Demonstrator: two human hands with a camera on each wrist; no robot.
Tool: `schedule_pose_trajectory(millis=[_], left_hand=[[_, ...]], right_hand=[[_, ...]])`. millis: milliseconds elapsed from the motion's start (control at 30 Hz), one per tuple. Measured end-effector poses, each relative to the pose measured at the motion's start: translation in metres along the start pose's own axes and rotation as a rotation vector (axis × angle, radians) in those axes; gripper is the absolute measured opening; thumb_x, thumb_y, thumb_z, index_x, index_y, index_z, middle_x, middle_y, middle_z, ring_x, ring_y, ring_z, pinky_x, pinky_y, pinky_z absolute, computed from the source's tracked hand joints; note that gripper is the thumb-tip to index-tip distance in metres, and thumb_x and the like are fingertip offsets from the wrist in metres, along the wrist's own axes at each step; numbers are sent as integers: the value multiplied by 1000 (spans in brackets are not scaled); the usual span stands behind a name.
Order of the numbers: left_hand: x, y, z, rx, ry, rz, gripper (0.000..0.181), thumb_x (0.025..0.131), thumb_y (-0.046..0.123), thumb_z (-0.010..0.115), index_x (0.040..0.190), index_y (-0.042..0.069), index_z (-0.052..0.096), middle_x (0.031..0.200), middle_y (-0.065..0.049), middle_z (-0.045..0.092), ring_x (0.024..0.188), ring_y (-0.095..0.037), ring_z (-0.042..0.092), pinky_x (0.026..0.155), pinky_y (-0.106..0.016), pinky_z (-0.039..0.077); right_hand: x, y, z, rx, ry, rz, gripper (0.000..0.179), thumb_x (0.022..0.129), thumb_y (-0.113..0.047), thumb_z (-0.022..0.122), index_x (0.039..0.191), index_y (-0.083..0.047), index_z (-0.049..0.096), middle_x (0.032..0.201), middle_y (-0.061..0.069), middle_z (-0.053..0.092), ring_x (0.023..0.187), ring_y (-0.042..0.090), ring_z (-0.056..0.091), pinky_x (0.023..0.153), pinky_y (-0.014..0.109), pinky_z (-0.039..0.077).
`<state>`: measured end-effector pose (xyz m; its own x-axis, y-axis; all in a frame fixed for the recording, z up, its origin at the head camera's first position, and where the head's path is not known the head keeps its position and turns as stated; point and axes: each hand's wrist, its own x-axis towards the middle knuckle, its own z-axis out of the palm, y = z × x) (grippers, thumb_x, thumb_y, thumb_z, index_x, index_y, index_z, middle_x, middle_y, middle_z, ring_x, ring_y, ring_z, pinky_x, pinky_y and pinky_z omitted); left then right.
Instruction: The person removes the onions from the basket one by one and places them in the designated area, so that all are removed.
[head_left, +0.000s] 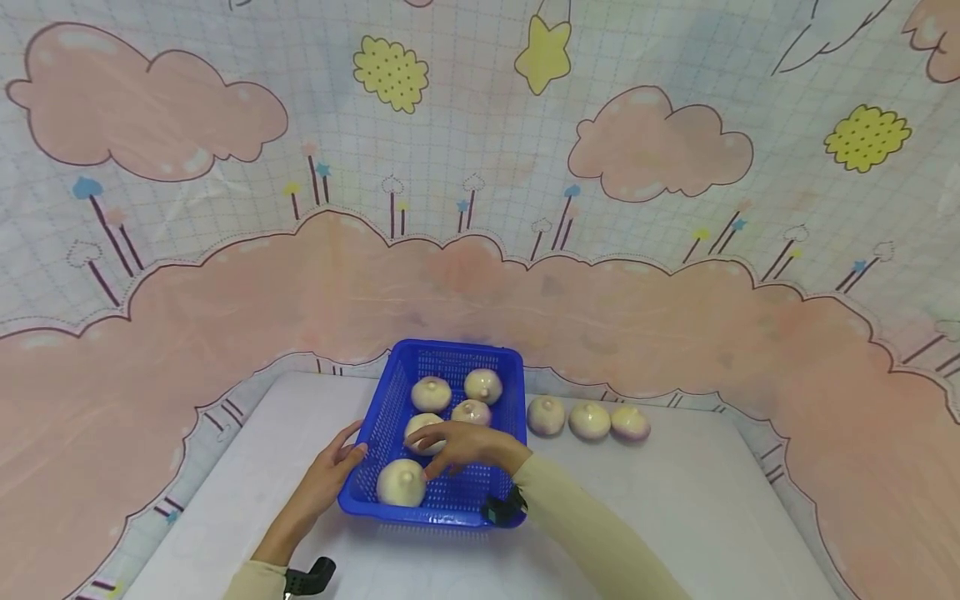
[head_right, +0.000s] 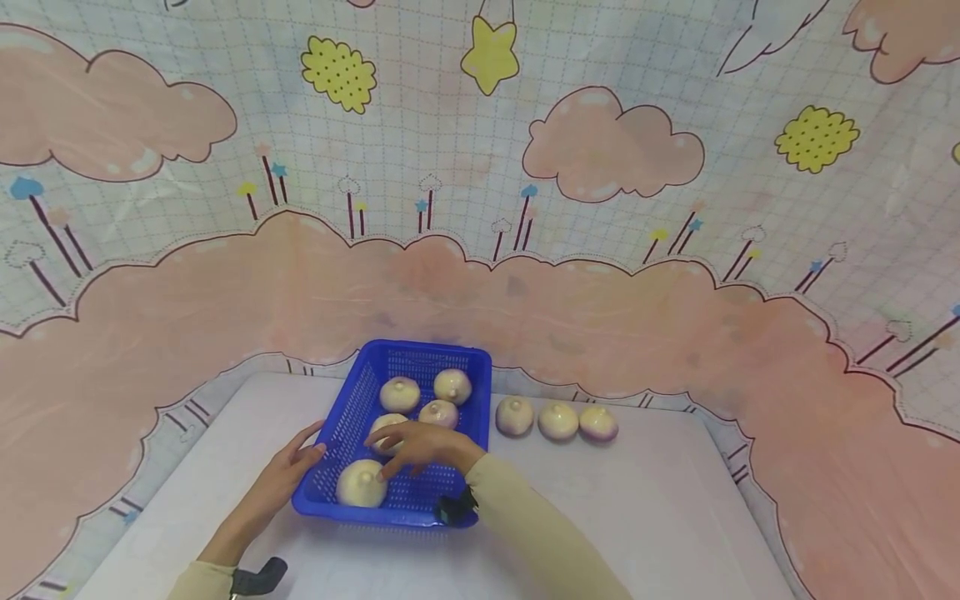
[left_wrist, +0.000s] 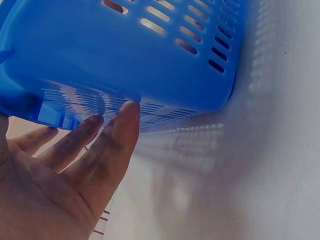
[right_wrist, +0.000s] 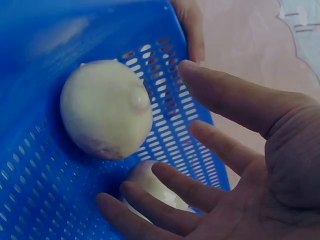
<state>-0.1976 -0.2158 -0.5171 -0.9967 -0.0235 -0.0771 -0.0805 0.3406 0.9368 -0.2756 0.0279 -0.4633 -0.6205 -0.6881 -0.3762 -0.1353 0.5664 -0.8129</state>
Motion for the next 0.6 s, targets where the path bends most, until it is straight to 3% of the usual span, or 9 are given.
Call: schedule_pose_trajectory(millis=[233,433,600], left_hand=[[0,0,-1,0,-6,-5,59,103,36,49,154,14,28,140,-31,51,119,-43,61,96,-53,52],[-1,1,-2,-12,-19,-9,59,104,35,48,154,14,27,141,-31,51,120,-41,61,96,-52,52],[-1,2,-1,8,-18,-12,60,104,37,47,155,14,26,142,-30,50,123,-44,58,98,-54,51]], right_hand=[[9,-1,-3,36,-65,24,58,83,-12,77,137,-19,57,145,12,52,130,33,53,91,53,54],[19,0,-2,8,-162,47,51,85,-11,75,132,-24,61,147,11,49,125,27,55,88,49,56],[27,1,-1,15,-177,59,46,84,-9,75,126,-25,64,143,11,51,118,25,58,84,49,58]])
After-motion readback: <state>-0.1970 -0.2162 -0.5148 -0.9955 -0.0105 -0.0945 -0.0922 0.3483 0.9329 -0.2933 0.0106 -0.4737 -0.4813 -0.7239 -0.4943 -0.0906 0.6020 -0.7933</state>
